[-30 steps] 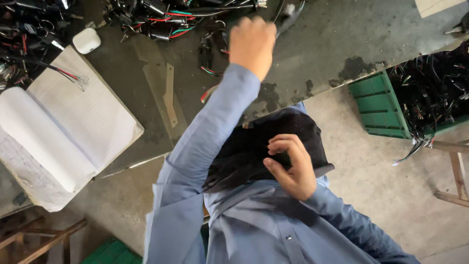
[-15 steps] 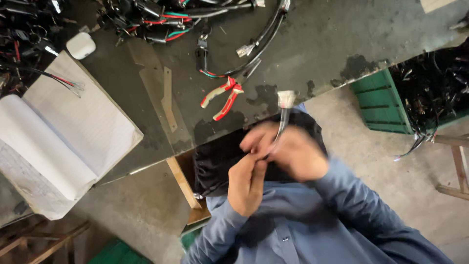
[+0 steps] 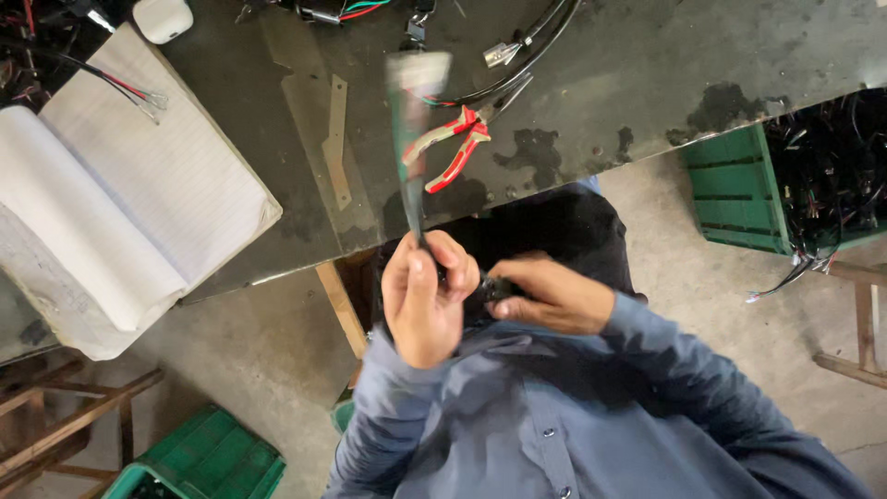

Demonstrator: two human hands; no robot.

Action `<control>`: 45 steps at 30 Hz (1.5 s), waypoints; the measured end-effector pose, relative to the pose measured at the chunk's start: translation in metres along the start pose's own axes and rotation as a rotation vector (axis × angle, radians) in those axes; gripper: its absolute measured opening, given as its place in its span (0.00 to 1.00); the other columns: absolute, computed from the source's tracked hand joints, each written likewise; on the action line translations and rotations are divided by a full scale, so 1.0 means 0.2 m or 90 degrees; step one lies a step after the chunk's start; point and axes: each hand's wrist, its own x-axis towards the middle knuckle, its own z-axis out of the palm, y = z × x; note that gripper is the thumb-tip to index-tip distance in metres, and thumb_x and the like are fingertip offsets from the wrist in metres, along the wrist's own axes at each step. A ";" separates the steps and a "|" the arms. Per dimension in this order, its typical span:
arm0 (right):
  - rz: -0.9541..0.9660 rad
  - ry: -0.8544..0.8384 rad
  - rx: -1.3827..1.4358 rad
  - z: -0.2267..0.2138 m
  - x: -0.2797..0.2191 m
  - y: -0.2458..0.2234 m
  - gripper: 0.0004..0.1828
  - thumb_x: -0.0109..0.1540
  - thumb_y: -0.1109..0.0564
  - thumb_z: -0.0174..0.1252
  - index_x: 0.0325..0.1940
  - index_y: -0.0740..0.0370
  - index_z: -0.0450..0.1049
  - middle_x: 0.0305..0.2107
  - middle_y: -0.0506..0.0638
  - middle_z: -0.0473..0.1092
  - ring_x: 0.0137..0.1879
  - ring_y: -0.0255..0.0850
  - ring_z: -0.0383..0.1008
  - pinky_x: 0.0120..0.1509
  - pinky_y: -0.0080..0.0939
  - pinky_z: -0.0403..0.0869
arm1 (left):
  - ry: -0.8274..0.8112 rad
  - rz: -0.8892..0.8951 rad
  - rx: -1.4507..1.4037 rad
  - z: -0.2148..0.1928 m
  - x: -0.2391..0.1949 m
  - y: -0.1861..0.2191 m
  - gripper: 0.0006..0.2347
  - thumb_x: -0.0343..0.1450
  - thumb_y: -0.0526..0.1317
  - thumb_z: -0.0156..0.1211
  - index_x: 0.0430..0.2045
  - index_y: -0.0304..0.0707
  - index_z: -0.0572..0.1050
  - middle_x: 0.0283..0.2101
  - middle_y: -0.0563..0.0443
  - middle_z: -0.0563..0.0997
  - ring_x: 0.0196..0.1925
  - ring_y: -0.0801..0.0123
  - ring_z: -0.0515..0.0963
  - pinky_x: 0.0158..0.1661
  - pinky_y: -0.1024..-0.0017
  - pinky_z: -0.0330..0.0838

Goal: The person repeatedly strips the outer insulation from black electrical cables using red-handled pliers. The person holds each cable, cuts the insulation, and pulls it off to expose the inner wires, then discards the stripped cable and picks up another from a pile on the table.

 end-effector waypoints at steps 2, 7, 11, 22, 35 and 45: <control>0.287 0.021 0.126 0.06 -0.04 0.06 0.15 0.66 0.51 0.58 0.50 0.63 0.69 0.30 0.49 0.72 0.36 0.39 0.72 0.43 0.40 0.74 | -0.015 0.101 0.039 0.02 0.00 -0.04 0.16 0.80 0.51 0.50 0.35 0.35 0.69 0.33 0.49 0.71 0.34 0.67 0.68 0.37 0.69 0.63; 0.180 0.105 -0.030 0.14 -0.16 0.16 0.18 0.67 0.48 0.56 0.52 0.64 0.67 0.26 0.48 0.66 0.32 0.39 0.65 0.39 0.40 0.69 | -0.010 0.093 -0.310 0.16 0.06 0.02 0.18 0.87 0.50 0.47 0.33 0.35 0.68 0.34 0.50 0.71 0.34 0.70 0.68 0.40 0.69 0.64; 0.197 0.102 0.050 0.07 -0.14 0.13 0.21 0.69 0.43 0.48 0.55 0.63 0.62 0.30 0.46 0.67 0.32 0.37 0.66 0.38 0.36 0.68 | -0.081 -0.010 0.182 0.23 0.13 0.23 0.17 0.79 0.51 0.50 0.52 0.37 0.68 0.50 0.49 0.76 0.54 0.66 0.74 0.57 0.67 0.65; -0.023 0.220 -0.190 0.09 -0.09 0.09 0.20 0.67 0.52 0.58 0.59 0.66 0.67 0.43 0.57 0.70 0.48 0.49 0.71 0.53 0.44 0.70 | 0.003 0.181 0.687 0.15 0.00 0.10 0.09 0.69 0.30 0.68 0.42 0.32 0.78 0.46 0.43 0.84 0.50 0.58 0.85 0.54 0.70 0.77; -0.084 0.238 -0.286 0.09 -0.04 0.02 0.23 0.66 0.51 0.56 0.59 0.68 0.66 0.43 0.60 0.68 0.49 0.56 0.71 0.55 0.49 0.70 | 0.048 0.102 0.620 0.25 -0.02 0.16 0.15 0.72 0.32 0.62 0.53 0.33 0.73 0.50 0.45 0.81 0.50 0.64 0.85 0.48 0.73 0.79; 0.063 0.257 -0.299 0.12 -0.02 0.07 0.14 0.56 0.53 0.59 0.40 0.65 0.68 0.31 0.61 0.68 0.39 0.60 0.71 0.41 0.53 0.70 | -0.070 -0.027 0.654 0.07 0.10 0.05 0.05 0.71 0.32 0.66 0.38 0.38 0.81 0.33 0.49 0.75 0.32 0.66 0.74 0.35 0.71 0.69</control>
